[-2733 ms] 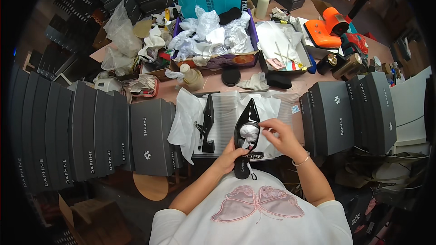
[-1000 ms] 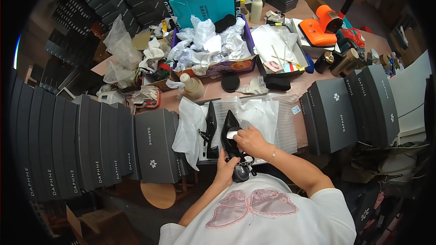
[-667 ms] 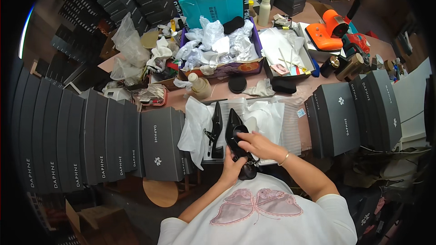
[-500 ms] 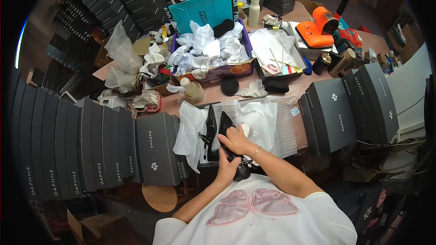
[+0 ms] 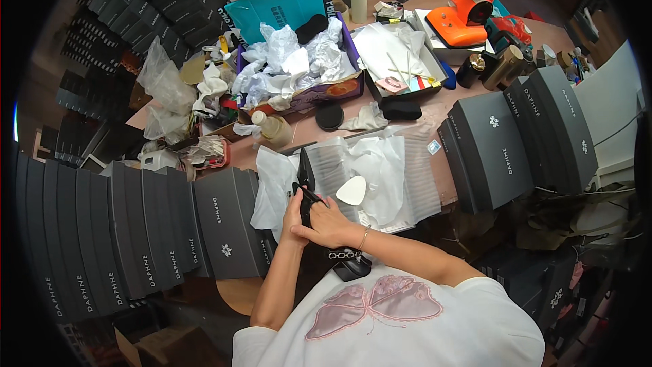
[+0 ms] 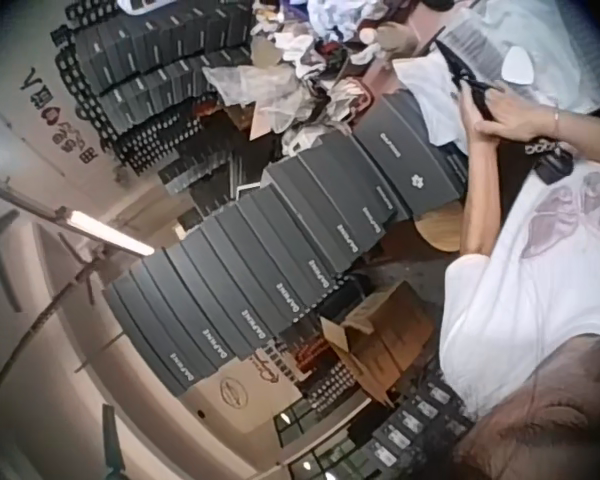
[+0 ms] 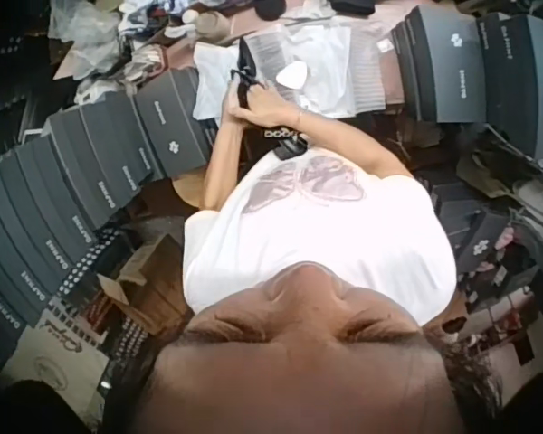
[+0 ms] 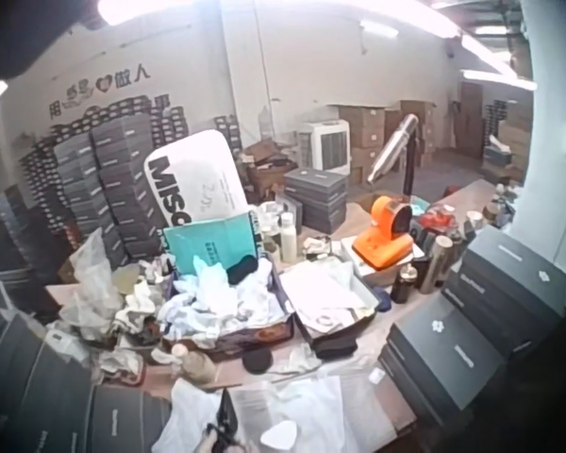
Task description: Inspect shoes, wrap them in packing paper, and place them into shoe boxes at a manufacturing facility.
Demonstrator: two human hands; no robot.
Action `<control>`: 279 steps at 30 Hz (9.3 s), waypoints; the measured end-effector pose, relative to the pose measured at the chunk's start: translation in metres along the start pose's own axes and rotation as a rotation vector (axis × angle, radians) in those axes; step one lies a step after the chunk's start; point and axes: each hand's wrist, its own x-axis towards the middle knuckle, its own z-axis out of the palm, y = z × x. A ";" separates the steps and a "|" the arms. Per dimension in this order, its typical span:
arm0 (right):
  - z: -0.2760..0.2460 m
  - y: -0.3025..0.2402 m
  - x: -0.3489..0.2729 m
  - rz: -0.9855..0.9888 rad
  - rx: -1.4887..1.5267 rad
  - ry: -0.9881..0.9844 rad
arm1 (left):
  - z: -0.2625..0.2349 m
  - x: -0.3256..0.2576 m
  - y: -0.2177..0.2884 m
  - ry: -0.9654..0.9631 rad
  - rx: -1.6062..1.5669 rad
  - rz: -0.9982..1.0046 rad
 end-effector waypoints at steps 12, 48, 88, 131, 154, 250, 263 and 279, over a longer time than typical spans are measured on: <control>-0.021 0.002 -0.019 -0.104 -0.199 -0.045 | 0.029 -0.015 0.003 -0.109 0.082 0.038; -0.040 0.042 -0.015 -0.188 -0.007 0.300 | -0.001 -0.058 -0.028 -0.088 0.025 -0.112; -0.016 0.061 0.002 -0.076 -0.014 0.274 | 0.010 -0.042 -0.053 -0.128 -0.024 -0.061; -0.062 0.036 -0.066 -0.146 -0.250 0.594 | 0.054 -0.047 -0.041 -0.255 0.159 0.005; -0.055 0.004 -0.060 0.118 -0.152 0.364 | 0.026 -0.045 -0.016 -0.328 0.167 -0.082; -0.045 0.088 -0.136 0.033 1.861 0.103 | 0.044 0.014 -0.009 -0.108 -0.121 0.093; -0.026 0.114 -0.121 0.122 -0.203 0.113 | -0.109 0.015 -0.058 0.445 1.416 0.641; -0.014 0.053 -0.052 0.218 1.564 0.086 | 0.020 -0.056 -0.030 -0.156 0.435 0.229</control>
